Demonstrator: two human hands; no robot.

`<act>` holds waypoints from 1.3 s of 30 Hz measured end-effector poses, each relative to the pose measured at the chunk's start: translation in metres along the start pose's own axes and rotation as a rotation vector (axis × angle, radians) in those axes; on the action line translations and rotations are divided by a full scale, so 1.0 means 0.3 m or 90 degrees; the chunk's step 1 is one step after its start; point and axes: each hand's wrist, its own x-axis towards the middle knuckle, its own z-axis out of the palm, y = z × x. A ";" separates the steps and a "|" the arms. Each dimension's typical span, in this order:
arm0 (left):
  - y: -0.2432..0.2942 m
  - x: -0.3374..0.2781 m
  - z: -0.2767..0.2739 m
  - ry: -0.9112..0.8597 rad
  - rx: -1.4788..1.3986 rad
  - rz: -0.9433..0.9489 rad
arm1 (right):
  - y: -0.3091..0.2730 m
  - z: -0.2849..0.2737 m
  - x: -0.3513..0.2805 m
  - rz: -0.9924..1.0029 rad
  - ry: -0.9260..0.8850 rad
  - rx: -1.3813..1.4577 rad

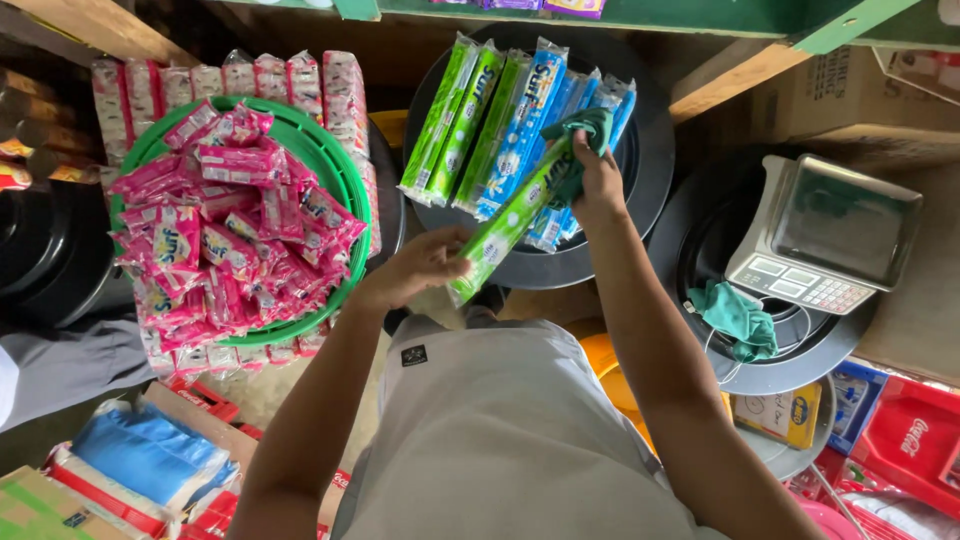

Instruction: Wiping down detergent soap bars with a cloth and organizing them on the store shelf.

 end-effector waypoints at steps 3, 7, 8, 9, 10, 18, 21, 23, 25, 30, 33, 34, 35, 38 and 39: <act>-0.227 0.060 -0.083 0.083 -0.457 -0.049 | 0.025 0.013 -0.019 -0.030 -0.010 0.019; -0.138 0.155 0.006 0.203 -0.510 -0.092 | 0.033 0.094 -0.079 -0.015 0.022 0.043; -0.155 0.191 0.016 0.115 -0.570 -0.021 | 0.030 0.120 -0.097 0.024 0.045 0.035; -0.172 0.227 0.028 0.025 -0.629 0.049 | 0.026 0.143 -0.117 0.062 0.069 0.027; -0.113 0.220 0.069 0.023 -0.629 0.045 | 0.024 0.141 -0.132 0.060 0.072 0.029; 0.064 0.191 0.193 -0.024 -0.740 0.069 | -0.149 0.098 -0.239 0.126 -0.048 0.079; -0.026 0.198 0.144 -0.026 -0.742 0.111 | -0.071 -0.167 -0.141 0.098 0.089 -0.107; -0.043 0.203 0.139 -0.021 -0.725 0.122 | -0.028 -0.272 -0.114 0.063 0.095 -0.273; -0.035 0.204 0.149 -0.017 -0.703 0.136 | -0.010 -0.300 -0.102 0.025 0.095 -0.439; 0.026 0.220 0.219 -0.026 -0.662 0.115 | 0.018 -0.169 -0.152 -0.018 0.046 -0.356; -0.014 0.260 0.222 0.000 -0.636 0.090 | 0.036 0.029 -0.216 -0.176 0.077 -0.546; -0.074 0.293 0.199 0.000 -0.638 0.091 | 0.050 0.087 -0.270 -0.176 0.078 -0.547; -0.131 0.322 0.169 0.038 -0.654 0.091 | 0.070 0.151 -0.321 -0.318 -0.007 -0.608; -0.140 0.378 0.092 0.039 -0.637 0.112 | 0.057 0.329 -0.525 -0.450 -0.149 -0.672; -0.121 0.390 0.075 0.002 -0.608 0.132 | 0.039 0.382 -0.606 -0.439 -0.201 -0.685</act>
